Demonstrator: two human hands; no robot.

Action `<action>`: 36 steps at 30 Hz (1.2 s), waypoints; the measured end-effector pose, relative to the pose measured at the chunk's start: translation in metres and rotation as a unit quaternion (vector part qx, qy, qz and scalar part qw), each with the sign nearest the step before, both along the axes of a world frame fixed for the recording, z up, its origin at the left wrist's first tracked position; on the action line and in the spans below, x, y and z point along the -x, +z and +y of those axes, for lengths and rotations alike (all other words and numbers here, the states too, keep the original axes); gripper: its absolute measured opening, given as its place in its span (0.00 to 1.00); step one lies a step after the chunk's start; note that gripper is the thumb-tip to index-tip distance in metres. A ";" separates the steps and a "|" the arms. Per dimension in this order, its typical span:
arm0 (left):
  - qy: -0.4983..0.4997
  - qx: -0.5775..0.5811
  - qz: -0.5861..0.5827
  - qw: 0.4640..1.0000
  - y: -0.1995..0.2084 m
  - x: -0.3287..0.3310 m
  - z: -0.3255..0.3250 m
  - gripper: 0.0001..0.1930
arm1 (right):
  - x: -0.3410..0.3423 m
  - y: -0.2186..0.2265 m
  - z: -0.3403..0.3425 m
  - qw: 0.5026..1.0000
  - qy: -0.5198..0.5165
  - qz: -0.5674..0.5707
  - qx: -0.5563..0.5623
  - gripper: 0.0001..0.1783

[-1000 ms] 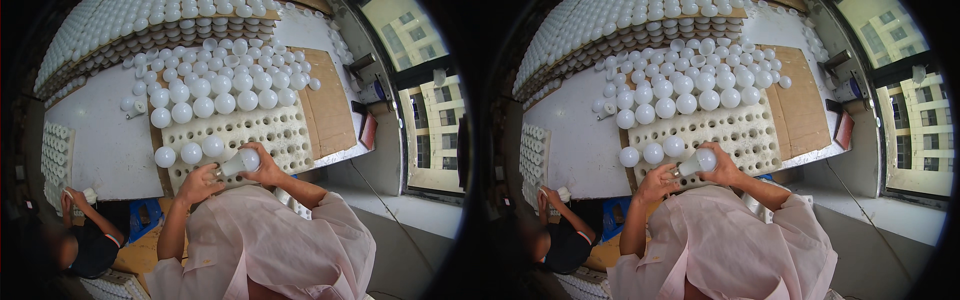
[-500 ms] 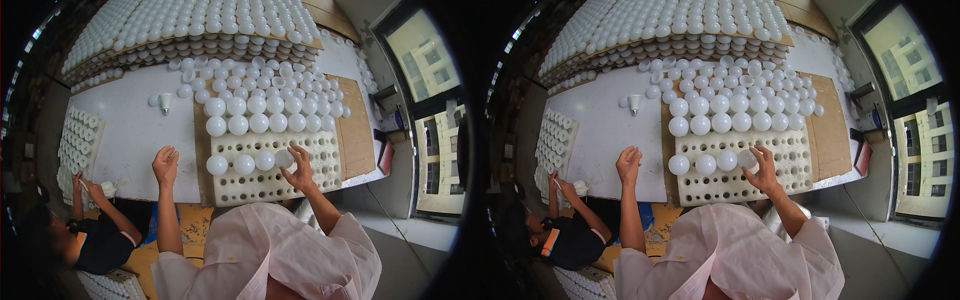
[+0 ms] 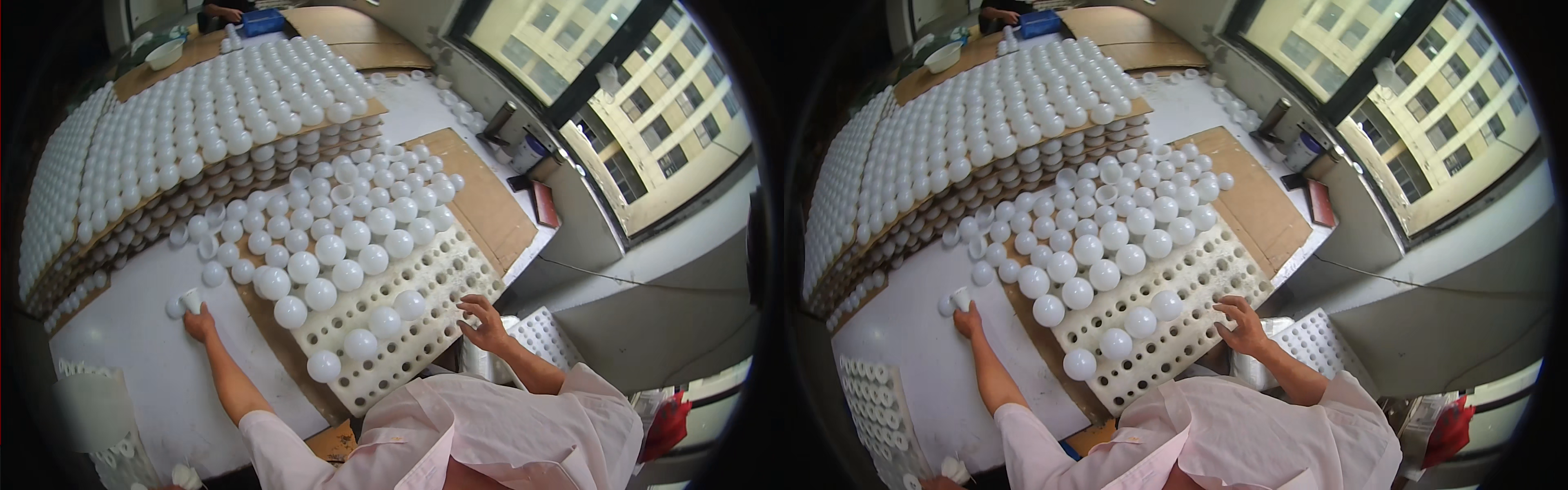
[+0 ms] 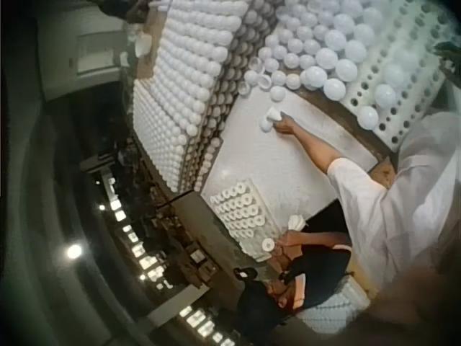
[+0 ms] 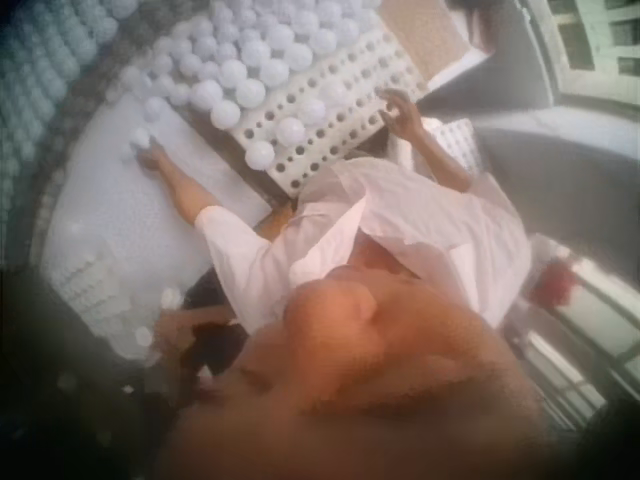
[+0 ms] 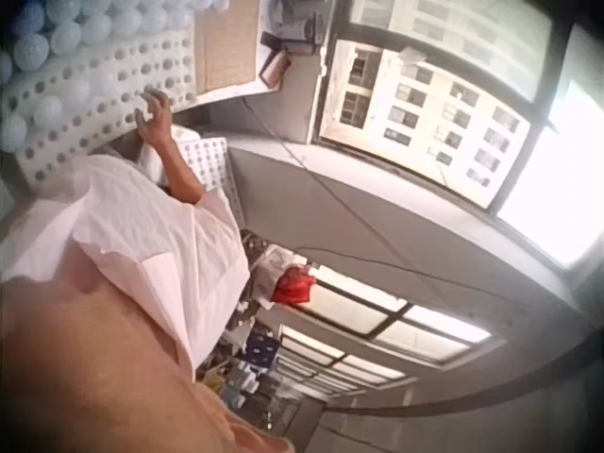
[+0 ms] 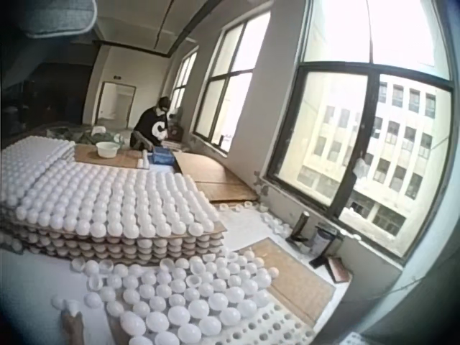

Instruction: The person positions foam trays on the table, gathers plastic bulb covers, and assembles LED light bulbs by pressing the dome covers onto the bulb bases by hand.

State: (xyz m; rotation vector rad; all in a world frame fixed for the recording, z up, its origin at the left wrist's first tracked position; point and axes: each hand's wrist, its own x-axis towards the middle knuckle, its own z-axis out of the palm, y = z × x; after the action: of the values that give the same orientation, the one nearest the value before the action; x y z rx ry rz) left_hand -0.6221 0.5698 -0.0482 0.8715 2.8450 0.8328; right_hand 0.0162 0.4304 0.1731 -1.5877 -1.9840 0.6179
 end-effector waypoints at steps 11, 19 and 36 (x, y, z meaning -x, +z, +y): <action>0.008 -0.393 -0.500 0.771 0.062 -0.131 -0.069 0.22 | -0.194 -0.046 0.208 0.993 -0.114 -0.021 -0.033 0.28; 0.099 -0.417 -0.427 0.796 0.228 -0.300 -0.248 0.29 | -0.275 -0.162 0.415 0.980 -0.031 -0.198 -0.008 0.51; 0.257 -0.417 -0.526 0.695 0.144 -0.491 -0.333 0.18 | -0.329 -0.201 0.407 0.948 -0.036 -0.276 -0.154 0.35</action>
State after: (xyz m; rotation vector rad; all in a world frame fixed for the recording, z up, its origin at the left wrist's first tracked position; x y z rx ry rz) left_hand -0.1310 0.2371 0.0958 -0.4534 1.5429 1.9136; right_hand 0.3454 0.8374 -0.0279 -1.7463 -2.2503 -0.1944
